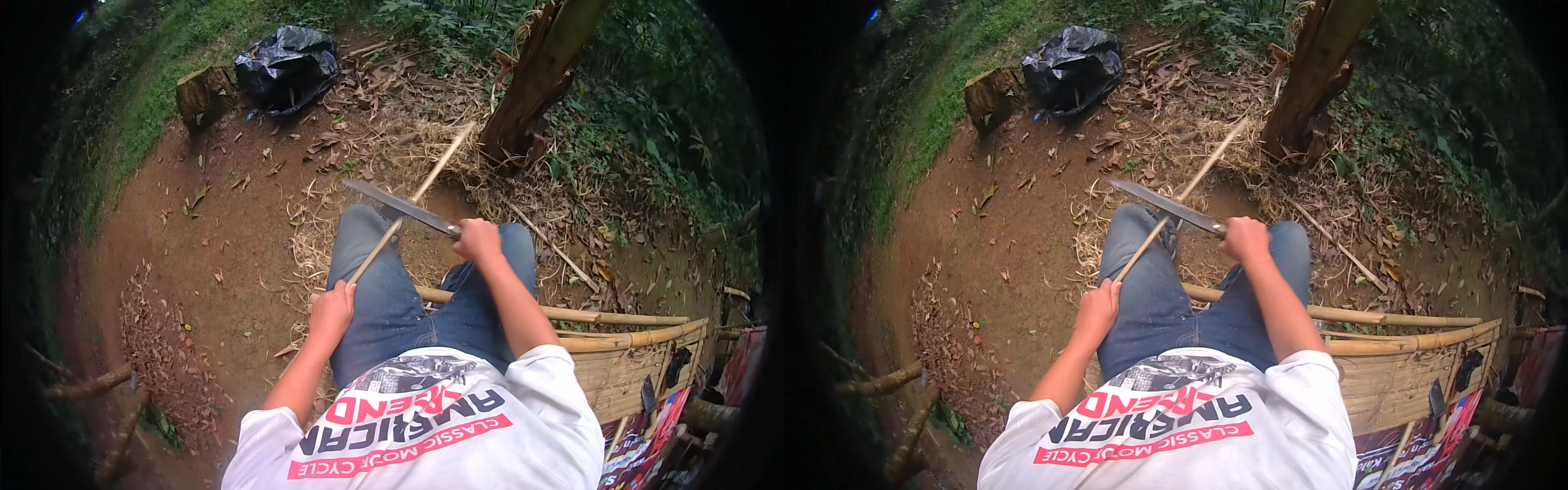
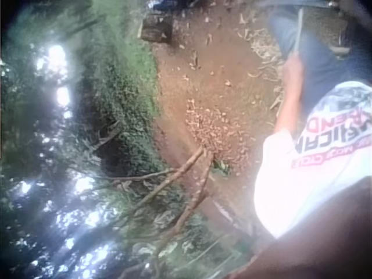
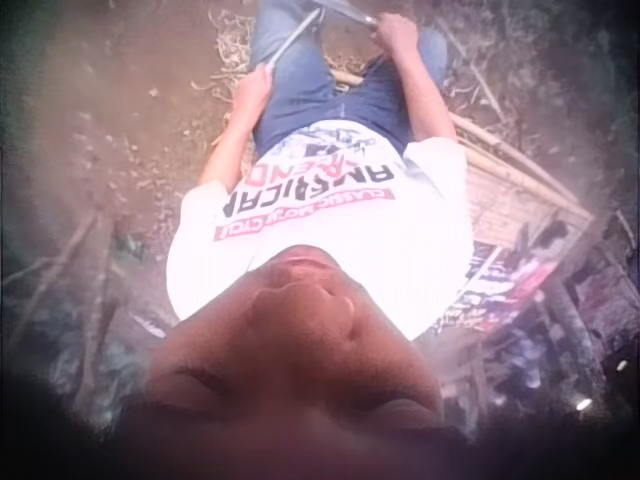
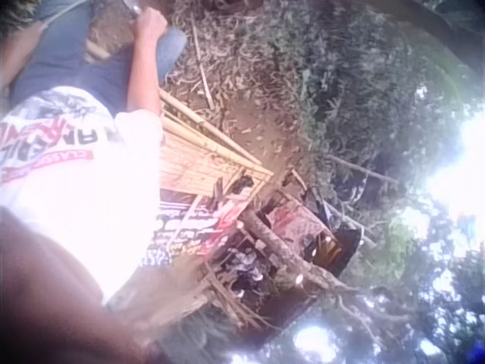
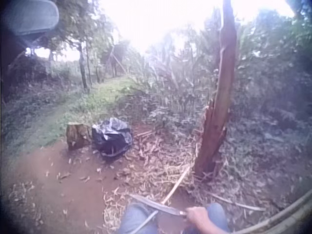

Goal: The person shaves a thin strip of wood using a machete, repeatedly drawing the blade along the length of the wood while holding it by hand.

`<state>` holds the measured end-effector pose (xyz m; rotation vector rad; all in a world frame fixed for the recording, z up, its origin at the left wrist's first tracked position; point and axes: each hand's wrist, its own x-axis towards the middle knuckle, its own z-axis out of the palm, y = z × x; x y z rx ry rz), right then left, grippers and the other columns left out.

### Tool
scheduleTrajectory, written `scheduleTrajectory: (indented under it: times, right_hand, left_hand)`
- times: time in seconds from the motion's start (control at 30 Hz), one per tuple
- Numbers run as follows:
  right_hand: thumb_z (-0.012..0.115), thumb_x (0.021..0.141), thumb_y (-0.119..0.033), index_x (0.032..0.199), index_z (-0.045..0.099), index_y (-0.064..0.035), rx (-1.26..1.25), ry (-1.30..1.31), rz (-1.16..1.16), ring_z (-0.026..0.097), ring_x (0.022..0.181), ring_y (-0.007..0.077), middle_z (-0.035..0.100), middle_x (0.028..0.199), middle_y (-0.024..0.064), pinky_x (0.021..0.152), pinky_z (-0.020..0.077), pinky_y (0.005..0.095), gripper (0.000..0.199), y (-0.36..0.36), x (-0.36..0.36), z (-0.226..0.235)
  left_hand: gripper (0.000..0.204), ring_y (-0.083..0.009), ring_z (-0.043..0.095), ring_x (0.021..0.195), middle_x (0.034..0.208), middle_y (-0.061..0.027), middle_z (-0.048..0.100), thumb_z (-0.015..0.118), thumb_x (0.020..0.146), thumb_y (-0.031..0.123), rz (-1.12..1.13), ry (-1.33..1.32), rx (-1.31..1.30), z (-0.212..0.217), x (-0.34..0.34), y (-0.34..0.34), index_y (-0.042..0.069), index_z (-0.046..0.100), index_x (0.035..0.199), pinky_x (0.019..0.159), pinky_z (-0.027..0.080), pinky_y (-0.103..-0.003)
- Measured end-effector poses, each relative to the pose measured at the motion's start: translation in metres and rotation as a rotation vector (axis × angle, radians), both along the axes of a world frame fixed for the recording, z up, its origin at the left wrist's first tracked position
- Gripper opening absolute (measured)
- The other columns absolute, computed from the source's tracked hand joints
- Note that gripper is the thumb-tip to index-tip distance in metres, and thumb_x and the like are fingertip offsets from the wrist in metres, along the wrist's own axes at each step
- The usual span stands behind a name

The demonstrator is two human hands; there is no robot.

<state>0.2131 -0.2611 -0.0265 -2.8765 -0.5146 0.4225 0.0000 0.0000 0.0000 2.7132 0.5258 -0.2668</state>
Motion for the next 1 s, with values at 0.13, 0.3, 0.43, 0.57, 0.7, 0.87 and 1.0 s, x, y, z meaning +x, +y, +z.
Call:
scheduleTrajectory:
  times: [0.13, 0.3, 0.43, 0.57, 0.7, 0.87, 1.0]
  right_hand:
    - [0.070, 0.071, -0.025, 0.083, 0.072, -0.0071, 0.020, -0.066, 0.016, 0.071, 0.077, 0.0337, 0.071, 0.082, 0.0173, 0.072, 0.0568, 0.0440, 0.021, 0.006, -0.021, 0.009]
    - [0.070, 0.068, -0.026, 0.085, 0.070, -0.0087, 0.132, 0.014, 0.282, 0.070, 0.079, 0.0338, 0.070, 0.082, 0.0171, 0.075, 0.0562, 0.0438, 0.024, 0.058, -0.090, 0.015]
    - [0.070, 0.067, -0.026, 0.084, 0.071, -0.0083, -0.014, -0.060, 0.210, 0.070, 0.079, 0.0330, 0.071, 0.084, 0.0162, 0.073, 0.0566, 0.0428, 0.025, 0.032, -0.049, 0.013]
    - [0.073, 0.067, -0.025, 0.082, 0.073, -0.0073, -0.069, -0.085, -0.014, 0.070, 0.081, 0.0325, 0.071, 0.088, 0.0176, 0.073, 0.0567, 0.0426, 0.023, -0.026, 0.004, 0.019]
    - [0.066, 0.072, -0.022, 0.084, 0.072, -0.0056, -0.001, -0.060, 0.004, 0.070, 0.082, 0.0338, 0.070, 0.084, 0.0188, 0.076, 0.0562, 0.0438, 0.021, 0.009, -0.032, 0.019]
    - [0.072, 0.065, -0.026, 0.085, 0.069, -0.0100, 0.125, -0.004, 0.299, 0.069, 0.074, 0.0344, 0.069, 0.079, 0.0169, 0.071, 0.0560, 0.0452, 0.026, 0.057, -0.070, 0.016]
    - [0.075, 0.063, -0.029, 0.083, 0.069, -0.0107, 0.049, -0.114, 0.140, 0.069, 0.074, 0.0319, 0.069, 0.078, 0.0146, 0.067, 0.0554, 0.0443, 0.028, 0.016, -0.008, 0.001]
  left_hand:
    - [0.038, -0.0457, 0.064, 0.068, 0.070, -0.0258, 0.064, 0.044, 0.101, 0.036, -0.044, -0.081, 0.008, -0.001, 0.013, -0.008, 0.001, 0.056, 0.090, 0.062, 0.050, -0.055]
    - [0.037, -0.0458, 0.063, 0.067, 0.068, -0.0255, 0.063, 0.044, 0.101, 0.034, -0.068, -0.103, -0.018, 0.001, -0.007, -0.006, 0.002, 0.056, 0.089, 0.062, 0.049, -0.056]
    - [0.035, -0.0457, 0.062, 0.066, 0.066, -0.0247, 0.061, 0.044, 0.101, 0.034, -0.048, -0.132, -0.043, -0.003, -0.024, 0.000, 0.003, 0.055, 0.088, 0.061, 0.047, -0.056]
    - [0.035, -0.0447, 0.062, 0.065, 0.064, -0.0237, 0.061, 0.045, 0.100, 0.034, -0.098, -0.137, 0.006, -0.002, -0.011, -0.005, 0.003, 0.054, 0.089, 0.060, 0.048, -0.055]
    - [0.034, -0.0450, 0.062, 0.064, 0.064, -0.0237, 0.061, 0.045, 0.100, 0.034, -0.084, -0.099, 0.024, -0.003, -0.005, -0.007, 0.003, 0.054, 0.089, 0.061, 0.048, -0.055]
    - [0.032, -0.0467, 0.060, 0.064, 0.065, -0.0248, 0.060, 0.046, 0.100, 0.032, -0.079, -0.107, -0.015, -0.010, -0.014, 0.004, 0.003, 0.054, 0.090, 0.062, 0.047, -0.056]
    - [0.033, -0.0464, 0.062, 0.066, 0.069, -0.0245, 0.063, 0.045, 0.100, 0.032, -0.048, -0.089, -0.014, -0.003, -0.023, 0.015, 0.003, 0.052, 0.087, 0.060, 0.048, -0.056]
